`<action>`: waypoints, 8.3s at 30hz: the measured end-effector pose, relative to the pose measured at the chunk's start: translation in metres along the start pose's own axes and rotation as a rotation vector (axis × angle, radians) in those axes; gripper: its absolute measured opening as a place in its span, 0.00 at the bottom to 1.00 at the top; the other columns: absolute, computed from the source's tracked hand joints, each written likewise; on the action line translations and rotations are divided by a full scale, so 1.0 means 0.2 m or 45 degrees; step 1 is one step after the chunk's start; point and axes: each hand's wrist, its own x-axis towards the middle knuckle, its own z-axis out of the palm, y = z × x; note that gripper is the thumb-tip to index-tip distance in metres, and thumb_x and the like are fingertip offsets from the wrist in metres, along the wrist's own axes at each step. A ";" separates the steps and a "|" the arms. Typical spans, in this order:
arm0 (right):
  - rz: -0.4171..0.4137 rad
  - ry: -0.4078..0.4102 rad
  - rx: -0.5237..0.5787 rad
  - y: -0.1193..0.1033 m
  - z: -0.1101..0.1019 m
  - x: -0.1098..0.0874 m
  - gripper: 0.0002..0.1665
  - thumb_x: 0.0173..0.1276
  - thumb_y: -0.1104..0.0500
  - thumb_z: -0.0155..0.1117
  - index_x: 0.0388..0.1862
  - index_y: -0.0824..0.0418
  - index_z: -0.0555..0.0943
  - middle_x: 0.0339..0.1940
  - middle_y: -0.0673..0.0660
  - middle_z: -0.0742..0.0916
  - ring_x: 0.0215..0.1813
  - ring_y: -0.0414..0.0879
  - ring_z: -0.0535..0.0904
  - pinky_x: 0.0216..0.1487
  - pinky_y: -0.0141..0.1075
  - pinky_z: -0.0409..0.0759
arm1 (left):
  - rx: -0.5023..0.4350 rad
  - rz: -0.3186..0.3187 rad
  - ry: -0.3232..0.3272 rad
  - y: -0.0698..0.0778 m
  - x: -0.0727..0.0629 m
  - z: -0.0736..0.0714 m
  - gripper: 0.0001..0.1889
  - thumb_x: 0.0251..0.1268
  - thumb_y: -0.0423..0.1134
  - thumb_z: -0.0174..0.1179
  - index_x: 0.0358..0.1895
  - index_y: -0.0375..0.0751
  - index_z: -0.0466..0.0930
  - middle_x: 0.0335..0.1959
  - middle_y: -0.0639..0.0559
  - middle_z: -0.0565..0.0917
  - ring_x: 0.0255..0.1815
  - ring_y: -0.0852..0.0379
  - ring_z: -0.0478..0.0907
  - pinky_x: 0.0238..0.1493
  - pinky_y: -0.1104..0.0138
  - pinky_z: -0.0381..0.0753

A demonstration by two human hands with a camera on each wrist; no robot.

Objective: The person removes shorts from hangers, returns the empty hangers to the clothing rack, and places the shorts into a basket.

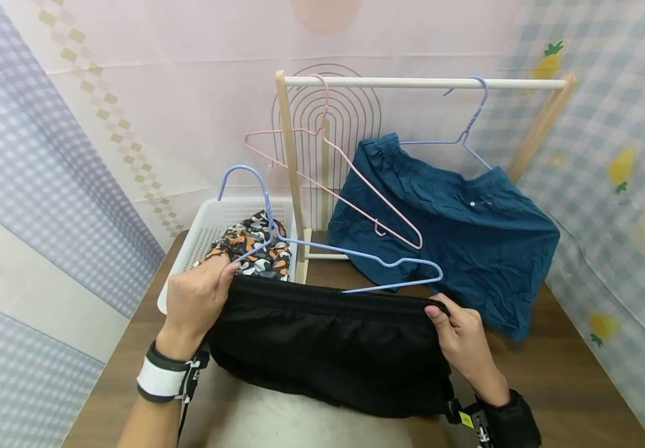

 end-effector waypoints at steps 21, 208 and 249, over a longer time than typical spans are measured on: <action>0.158 -0.283 0.241 0.01 0.08 -0.03 0.06 0.81 0.61 0.61 0.40 0.58 0.81 0.24 0.46 0.71 0.28 0.31 0.69 0.30 0.27 0.69 | -0.023 0.036 -0.032 0.03 0.02 -0.01 0.29 0.90 0.54 0.38 0.24 0.45 0.68 0.16 0.55 0.66 0.11 0.61 0.55 0.09 0.67 0.52; 0.236 -0.585 0.003 0.09 -0.21 0.13 0.23 0.82 0.74 0.50 0.35 0.48 0.79 0.27 0.36 0.84 0.18 0.32 0.70 0.22 0.23 0.67 | -0.070 -0.187 -0.437 0.01 -0.43 0.06 0.08 0.74 0.43 0.65 0.41 0.42 0.84 0.36 0.49 0.83 0.36 0.49 0.79 0.34 0.57 0.82; 0.348 -0.557 -0.016 0.07 -0.26 0.12 0.23 0.85 0.71 0.47 0.32 0.50 0.76 0.27 0.40 0.86 0.19 0.35 0.72 0.21 0.28 0.67 | -0.384 -0.491 -0.549 -0.14 0.21 0.37 0.16 0.87 0.47 0.48 0.51 0.39 0.80 0.41 0.48 0.82 0.42 0.51 0.80 0.42 0.59 0.81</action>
